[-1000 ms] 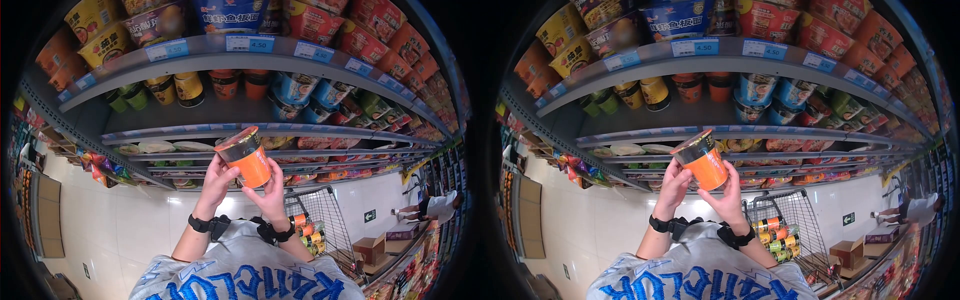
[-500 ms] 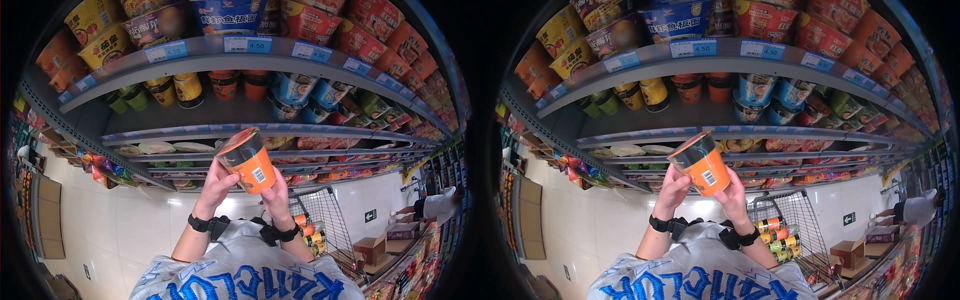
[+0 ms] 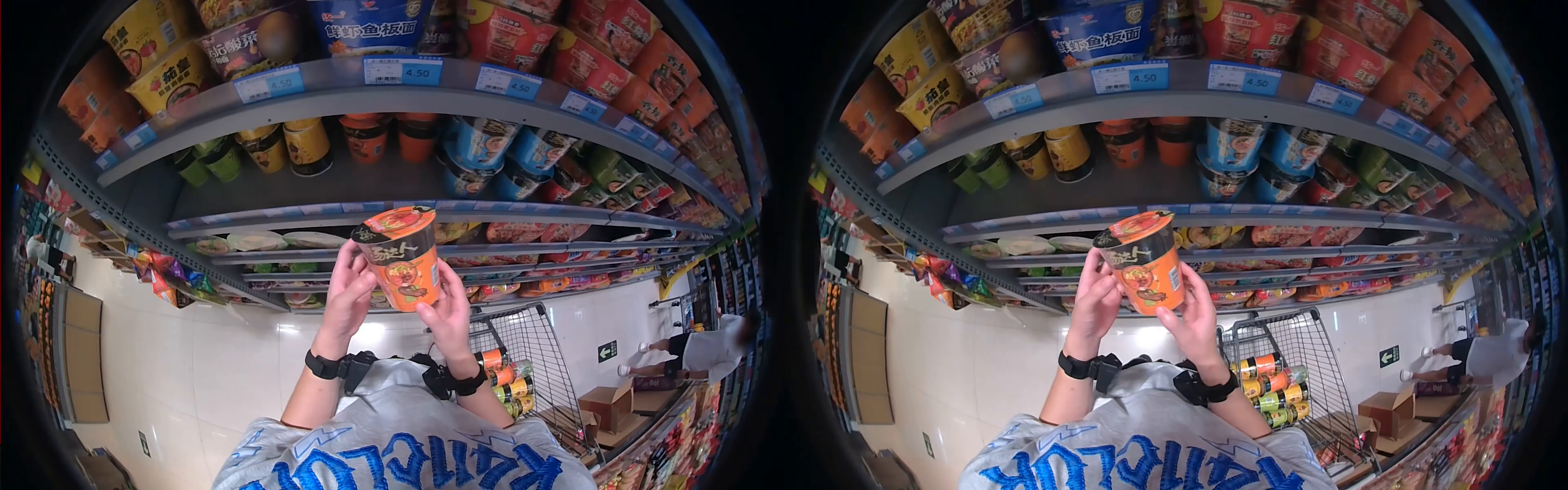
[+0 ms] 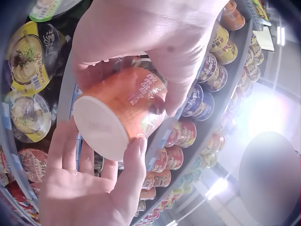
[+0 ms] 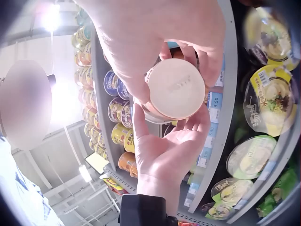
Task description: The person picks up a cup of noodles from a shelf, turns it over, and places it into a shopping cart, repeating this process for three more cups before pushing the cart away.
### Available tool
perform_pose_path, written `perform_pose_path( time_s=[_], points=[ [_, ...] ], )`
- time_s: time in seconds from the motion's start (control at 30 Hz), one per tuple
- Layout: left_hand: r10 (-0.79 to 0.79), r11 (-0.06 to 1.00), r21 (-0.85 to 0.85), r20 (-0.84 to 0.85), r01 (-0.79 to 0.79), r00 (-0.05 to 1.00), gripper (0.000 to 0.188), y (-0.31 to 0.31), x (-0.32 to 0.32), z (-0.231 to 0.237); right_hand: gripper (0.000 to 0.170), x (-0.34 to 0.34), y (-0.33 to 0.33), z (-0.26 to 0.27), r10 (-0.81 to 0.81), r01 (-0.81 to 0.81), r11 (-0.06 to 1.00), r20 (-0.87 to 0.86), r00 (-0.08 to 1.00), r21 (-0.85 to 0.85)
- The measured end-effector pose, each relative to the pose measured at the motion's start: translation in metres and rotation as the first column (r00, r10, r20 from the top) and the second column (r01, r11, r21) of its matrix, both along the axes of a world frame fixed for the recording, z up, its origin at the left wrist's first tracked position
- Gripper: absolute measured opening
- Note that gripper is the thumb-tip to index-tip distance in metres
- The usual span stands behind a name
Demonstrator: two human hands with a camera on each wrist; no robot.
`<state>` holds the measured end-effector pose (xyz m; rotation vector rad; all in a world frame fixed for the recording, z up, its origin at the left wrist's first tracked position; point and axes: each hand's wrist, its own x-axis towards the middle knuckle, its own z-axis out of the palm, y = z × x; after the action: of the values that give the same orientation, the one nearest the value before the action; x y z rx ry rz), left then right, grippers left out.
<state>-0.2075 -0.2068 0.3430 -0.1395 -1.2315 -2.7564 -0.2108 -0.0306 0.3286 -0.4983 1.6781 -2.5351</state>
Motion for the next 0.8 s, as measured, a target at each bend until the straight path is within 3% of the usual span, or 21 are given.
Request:
perform_pose_path(
  time_s=[0.23,0.3,0.37,0.43,0.47,0.53,0.63,0.7,0.8],
  points=[
    [-0.086,0.995,-0.054,-0.007,0.086,0.996,0.069,0.001,0.001,-0.004,0.077,-0.008,0.008,-0.019,0.113,-0.092,0.978,0.101,0.989,-0.189],
    [-0.122,0.992,0.027,0.043,0.121,0.992,0.068,0.003,0.002,-0.005,0.074,-0.006,0.008,-0.016,0.125,-0.098,0.975,0.127,0.984,-0.199],
    [-0.085,0.996,-0.016,0.042,0.086,0.995,0.066,0.003,0.000,-0.001,0.071,-0.005,0.005,-0.011,0.138,-0.104,0.972,0.154,0.978,-0.209],
    [-0.049,0.997,-0.060,0.039,0.052,0.998,0.063,0.003,-0.001,0.001,0.065,-0.006,0.003,-0.006,0.000,0.001,0.999,0.013,1.000,-0.037],
    [-0.016,0.990,-0.141,0.079,0.027,0.997,0.063,0.002,-0.002,0.000,0.065,-0.008,0.004,-0.009,-0.002,0.002,0.999,0.013,1.000,-0.037],
    [0.020,0.975,-0.222,0.116,0.006,0.993,0.063,0.001,-0.002,-0.002,0.066,-0.014,0.008,-0.013,-0.055,0.106,0.967,-0.216,0.975,0.232],
    [0.042,0.982,-0.190,0.118,-0.019,0.992,0.058,0.002,-0.002,-0.004,0.072,-0.011,0.005,-0.007,-0.012,0.033,0.980,-0.105,0.994,0.197],
    [0.021,0.999,-0.034,0.182,-0.015,0.983,0.055,-0.001,-0.002,-0.001,0.076,-0.011,0.004,-0.002,-0.031,0.047,0.988,-0.114,0.993,0.147],
    [0.000,0.998,-0.060,0.121,0.007,0.993,0.053,-0.001,0.000,0.005,0.082,-0.013,0.007,-0.003,0.010,-0.009,1.000,-0.049,0.999,0.010]
  ],
)
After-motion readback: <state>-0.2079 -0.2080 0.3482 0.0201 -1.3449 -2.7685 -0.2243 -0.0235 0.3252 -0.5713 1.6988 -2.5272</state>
